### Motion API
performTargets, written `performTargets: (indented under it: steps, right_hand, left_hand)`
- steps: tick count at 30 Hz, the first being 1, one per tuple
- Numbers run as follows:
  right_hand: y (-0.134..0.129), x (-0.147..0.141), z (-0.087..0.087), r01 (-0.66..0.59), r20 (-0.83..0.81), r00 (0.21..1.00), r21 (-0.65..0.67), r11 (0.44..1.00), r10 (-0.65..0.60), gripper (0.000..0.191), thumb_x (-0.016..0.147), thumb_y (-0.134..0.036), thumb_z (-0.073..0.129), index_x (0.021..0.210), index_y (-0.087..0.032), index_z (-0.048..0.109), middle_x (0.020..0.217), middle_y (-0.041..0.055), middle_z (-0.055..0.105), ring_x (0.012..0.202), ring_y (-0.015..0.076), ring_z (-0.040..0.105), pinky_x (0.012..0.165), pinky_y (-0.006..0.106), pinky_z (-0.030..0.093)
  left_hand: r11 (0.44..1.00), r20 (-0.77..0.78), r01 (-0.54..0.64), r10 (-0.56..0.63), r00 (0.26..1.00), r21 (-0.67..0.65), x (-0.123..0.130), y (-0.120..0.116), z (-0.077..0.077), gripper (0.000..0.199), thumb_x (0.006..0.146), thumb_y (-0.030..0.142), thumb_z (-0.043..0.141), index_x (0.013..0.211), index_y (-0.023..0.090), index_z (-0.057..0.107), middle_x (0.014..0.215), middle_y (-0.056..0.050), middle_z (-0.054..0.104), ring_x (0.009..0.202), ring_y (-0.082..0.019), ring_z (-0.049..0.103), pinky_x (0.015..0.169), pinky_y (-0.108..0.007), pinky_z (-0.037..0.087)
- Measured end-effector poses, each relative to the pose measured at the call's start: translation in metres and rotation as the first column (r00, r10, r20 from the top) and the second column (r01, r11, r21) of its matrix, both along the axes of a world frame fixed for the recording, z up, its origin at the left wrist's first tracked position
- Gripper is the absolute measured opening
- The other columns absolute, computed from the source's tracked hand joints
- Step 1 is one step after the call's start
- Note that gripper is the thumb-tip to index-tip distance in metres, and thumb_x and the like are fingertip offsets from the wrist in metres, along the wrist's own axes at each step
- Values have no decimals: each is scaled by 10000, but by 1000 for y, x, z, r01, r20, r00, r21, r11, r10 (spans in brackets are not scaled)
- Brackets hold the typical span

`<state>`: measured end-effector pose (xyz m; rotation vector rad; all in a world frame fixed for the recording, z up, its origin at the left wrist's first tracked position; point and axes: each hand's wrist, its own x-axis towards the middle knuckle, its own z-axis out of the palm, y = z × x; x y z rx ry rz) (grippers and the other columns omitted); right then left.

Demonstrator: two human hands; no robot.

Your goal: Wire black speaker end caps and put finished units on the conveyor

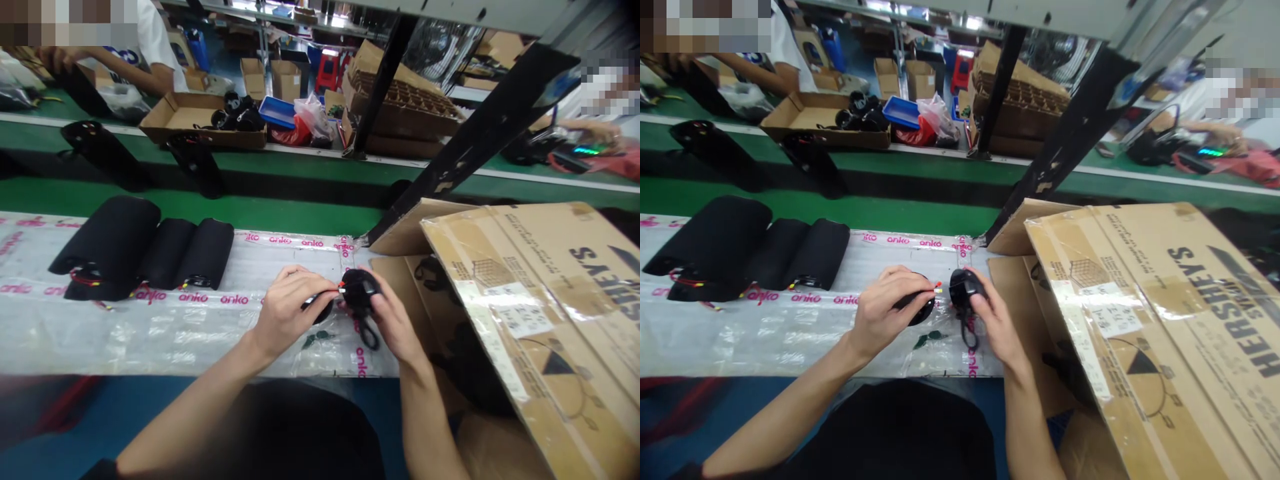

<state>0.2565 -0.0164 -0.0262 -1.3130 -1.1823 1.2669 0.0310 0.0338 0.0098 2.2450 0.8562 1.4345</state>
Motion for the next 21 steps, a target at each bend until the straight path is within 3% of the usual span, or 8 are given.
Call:
performTargets:
  steps: [2,4,6,9,12,15,21]
  right_hand:
    - [-1,-2,13,15,-269,963,-27,1000,-21,695,1032,-705,455,1583,-287,527,1339,102,758,1150,339,752,949,526,647]
    - [-1,-5,23,11,-344,939,-20,1000,-17,724,1011,-721,482,1593,-293,521,1376,96,751,1082,336,776,917,515,658]
    - [0,-7,28,-4,-301,954,12,1000,8,737,969,-687,595,1601,-316,518,1502,78,688,1142,339,764,968,506,646]
    - [4,-8,31,-58,-229,970,84,995,76,717,949,-641,657,1592,-349,534,1627,42,593,1382,370,653,1129,543,566]
    - [5,-8,34,-84,-201,973,154,985,114,638,982,-593,644,1571,-363,562,1634,29,586,1519,372,536,1251,588,449]
    - [2,-10,37,-85,-170,977,226,970,126,599,993,-565,657,1557,-382,576,1632,18,586,1540,357,514,1306,584,379]
    - [-2,-19,42,-46,18,999,314,948,43,587,1009,-562,666,1552,-357,577,1627,32,578,1554,358,484,1270,551,454]
  left_hand:
    - [1000,-31,-4,3,1000,-26,0,-1,4,51,1015,180,725,1037,222,744,935,-13,833,883,-180,775,879,-379,585]
    - [998,-58,-19,16,998,-52,-1,-2,8,45,1018,210,720,1010,233,758,904,-10,830,887,-191,766,877,-384,587]
    - [996,-68,-24,17,998,-91,-1,-3,11,45,1013,227,727,993,235,767,895,-12,827,887,-196,761,877,-388,587]
    - [989,-58,-15,7,998,-147,-1,-1,15,25,994,216,748,990,225,771,917,-21,820,898,-196,763,885,-384,583]
    - [985,-51,-19,10,999,-174,0,1,16,29,979,191,758,986,218,769,928,-21,815,894,-192,761,881,-376,577]
    - [984,-34,-36,31,999,-176,2,1,15,52,968,157,756,979,207,757,926,-21,811,879,-183,755,864,-361,577]
    - [983,-27,-40,36,999,-182,2,1,13,50,988,169,737,997,217,741,952,-25,814,904,-193,763,886,-376,593]
